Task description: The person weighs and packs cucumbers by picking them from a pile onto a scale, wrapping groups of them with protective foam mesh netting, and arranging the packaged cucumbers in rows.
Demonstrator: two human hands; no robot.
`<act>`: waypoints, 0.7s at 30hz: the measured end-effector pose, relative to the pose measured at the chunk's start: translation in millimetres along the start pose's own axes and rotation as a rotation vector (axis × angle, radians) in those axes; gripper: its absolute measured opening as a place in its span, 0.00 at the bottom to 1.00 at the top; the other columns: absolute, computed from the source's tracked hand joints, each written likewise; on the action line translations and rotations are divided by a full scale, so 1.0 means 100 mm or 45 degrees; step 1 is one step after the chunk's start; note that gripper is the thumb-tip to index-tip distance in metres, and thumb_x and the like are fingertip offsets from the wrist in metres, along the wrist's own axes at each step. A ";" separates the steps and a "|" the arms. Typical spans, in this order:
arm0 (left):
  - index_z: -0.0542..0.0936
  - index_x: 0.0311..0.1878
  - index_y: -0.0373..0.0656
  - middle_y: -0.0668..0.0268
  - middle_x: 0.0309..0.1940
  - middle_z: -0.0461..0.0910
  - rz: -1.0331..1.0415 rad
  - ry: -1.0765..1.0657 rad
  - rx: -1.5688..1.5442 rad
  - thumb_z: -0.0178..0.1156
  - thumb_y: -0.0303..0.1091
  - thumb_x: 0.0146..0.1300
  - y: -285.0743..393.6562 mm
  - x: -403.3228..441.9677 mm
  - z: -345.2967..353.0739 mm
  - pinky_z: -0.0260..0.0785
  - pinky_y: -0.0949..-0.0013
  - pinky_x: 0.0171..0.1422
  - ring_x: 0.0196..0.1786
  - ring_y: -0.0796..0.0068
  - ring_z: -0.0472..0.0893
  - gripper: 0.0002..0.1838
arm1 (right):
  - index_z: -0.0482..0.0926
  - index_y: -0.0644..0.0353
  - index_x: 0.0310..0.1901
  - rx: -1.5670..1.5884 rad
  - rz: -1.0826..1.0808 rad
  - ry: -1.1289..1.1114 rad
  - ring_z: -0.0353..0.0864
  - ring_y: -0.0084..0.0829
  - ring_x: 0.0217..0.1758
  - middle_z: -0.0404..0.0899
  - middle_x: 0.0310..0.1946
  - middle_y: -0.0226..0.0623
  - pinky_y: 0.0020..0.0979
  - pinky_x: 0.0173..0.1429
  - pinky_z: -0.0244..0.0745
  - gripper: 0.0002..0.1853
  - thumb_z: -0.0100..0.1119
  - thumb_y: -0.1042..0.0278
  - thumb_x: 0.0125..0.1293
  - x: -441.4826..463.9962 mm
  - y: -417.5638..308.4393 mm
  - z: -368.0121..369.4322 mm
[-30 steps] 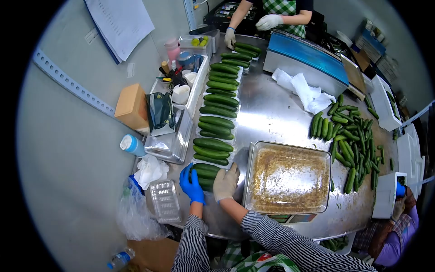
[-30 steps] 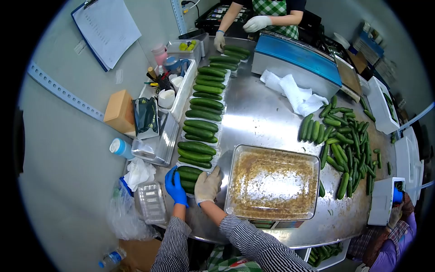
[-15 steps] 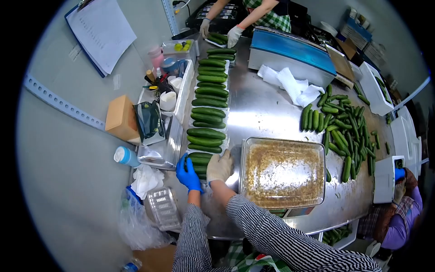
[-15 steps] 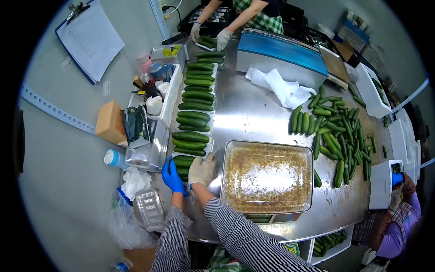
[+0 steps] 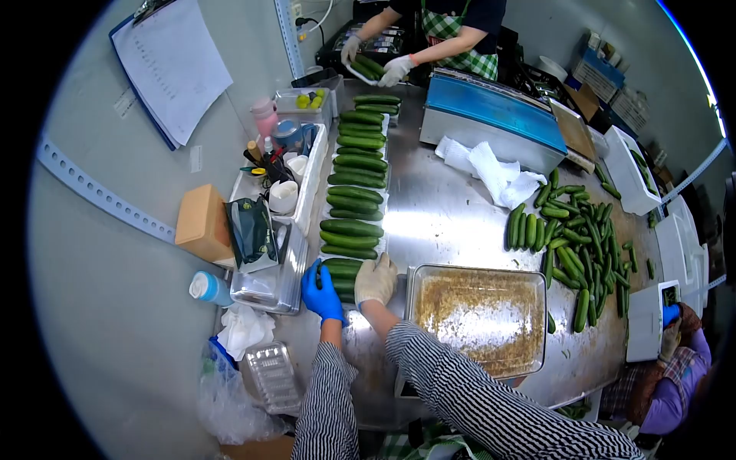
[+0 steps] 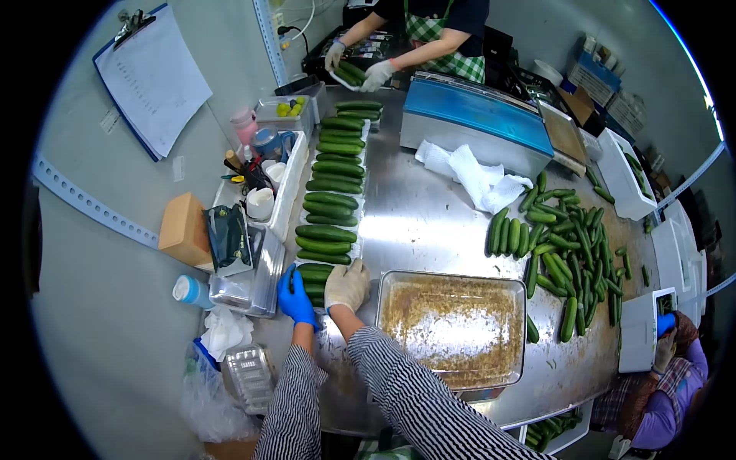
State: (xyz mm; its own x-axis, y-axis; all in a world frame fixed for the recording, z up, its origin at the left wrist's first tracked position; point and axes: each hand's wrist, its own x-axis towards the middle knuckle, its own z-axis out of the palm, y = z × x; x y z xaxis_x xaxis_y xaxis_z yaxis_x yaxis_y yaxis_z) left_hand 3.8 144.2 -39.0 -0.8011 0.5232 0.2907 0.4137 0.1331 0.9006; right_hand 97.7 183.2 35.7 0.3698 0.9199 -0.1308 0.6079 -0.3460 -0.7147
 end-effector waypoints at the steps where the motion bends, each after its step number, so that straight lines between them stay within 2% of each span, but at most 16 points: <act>1: 0.86 0.53 0.45 0.62 0.43 0.84 0.008 0.008 -0.016 0.64 0.36 0.67 0.00 0.02 0.03 0.72 0.64 0.46 0.39 0.67 0.79 0.14 | 0.76 0.64 0.57 0.000 -0.010 -0.002 0.77 0.56 0.57 0.76 0.56 0.56 0.51 0.61 0.73 0.24 0.50 0.56 0.65 0.03 -0.02 -0.01; 6: 0.87 0.53 0.46 0.62 0.42 0.84 0.033 0.041 -0.080 0.64 0.36 0.66 0.03 0.15 0.20 0.72 0.64 0.45 0.39 0.67 0.79 0.13 | 0.76 0.65 0.59 -0.003 0.004 -0.059 0.76 0.57 0.58 0.76 0.56 0.58 0.49 0.64 0.71 0.26 0.48 0.56 0.66 0.20 -0.10 0.02; 9: 0.85 0.55 0.41 0.60 0.47 0.85 -0.130 -0.104 -0.040 0.60 0.36 0.70 0.11 0.22 0.22 0.72 0.67 0.54 0.47 0.69 0.81 0.15 | 0.76 0.66 0.59 0.017 -0.014 -0.048 0.76 0.57 0.59 0.76 0.56 0.59 0.49 0.64 0.71 0.26 0.48 0.55 0.67 0.31 -0.11 0.08; 10: 0.87 0.52 0.46 0.64 0.39 0.83 -0.003 0.012 -0.040 0.63 0.36 0.67 0.10 0.23 0.27 0.72 0.66 0.43 0.36 0.69 0.79 0.13 | 0.76 0.66 0.59 0.005 -0.039 -0.019 0.75 0.57 0.59 0.75 0.56 0.60 0.49 0.64 0.70 0.27 0.46 0.55 0.67 0.32 -0.11 0.11; 13: 0.86 0.54 0.45 0.62 0.38 0.83 0.004 -0.008 -0.068 0.63 0.36 0.67 0.08 0.25 0.27 0.72 0.66 0.44 0.36 0.68 0.78 0.14 | 0.75 0.66 0.60 -0.003 -0.048 -0.075 0.74 0.58 0.60 0.75 0.57 0.60 0.50 0.65 0.69 0.28 0.44 0.52 0.69 0.34 -0.11 0.08; 19: 0.84 0.56 0.41 0.55 0.46 0.83 -0.056 -0.133 -0.161 0.60 0.39 0.70 0.10 0.29 0.16 0.72 0.64 0.52 0.45 0.62 0.81 0.17 | 0.75 0.67 0.60 -0.008 0.076 -0.206 0.73 0.60 0.61 0.74 0.57 0.63 0.52 0.66 0.66 0.32 0.36 0.45 0.74 0.44 -0.15 -0.01; 20: 0.82 0.58 0.37 0.52 0.50 0.83 -0.083 -0.185 -0.200 0.59 0.41 0.72 0.12 0.29 0.13 0.72 0.63 0.57 0.51 0.59 0.81 0.20 | 0.74 0.68 0.60 0.028 0.113 -0.191 0.73 0.62 0.62 0.74 0.57 0.65 0.51 0.67 0.66 0.32 0.35 0.45 0.75 0.48 -0.19 -0.06; 21: 0.81 0.59 0.36 0.51 0.51 0.83 -0.087 -0.191 -0.207 0.59 0.41 0.72 0.10 0.29 0.11 0.71 0.63 0.58 0.52 0.59 0.81 0.20 | 0.73 0.68 0.61 0.107 0.091 -0.220 0.72 0.63 0.62 0.74 0.58 0.65 0.51 0.68 0.65 0.32 0.35 0.45 0.75 0.55 -0.19 -0.10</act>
State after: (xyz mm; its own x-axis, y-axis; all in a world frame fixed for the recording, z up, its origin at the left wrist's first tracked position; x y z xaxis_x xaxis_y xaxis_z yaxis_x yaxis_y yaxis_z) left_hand -10.5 170.0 -25.2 -0.7464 0.6387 0.1870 0.2762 0.0417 0.9602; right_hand 113.3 238.1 49.0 0.2790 0.9142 -0.2940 0.5209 -0.4013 -0.7534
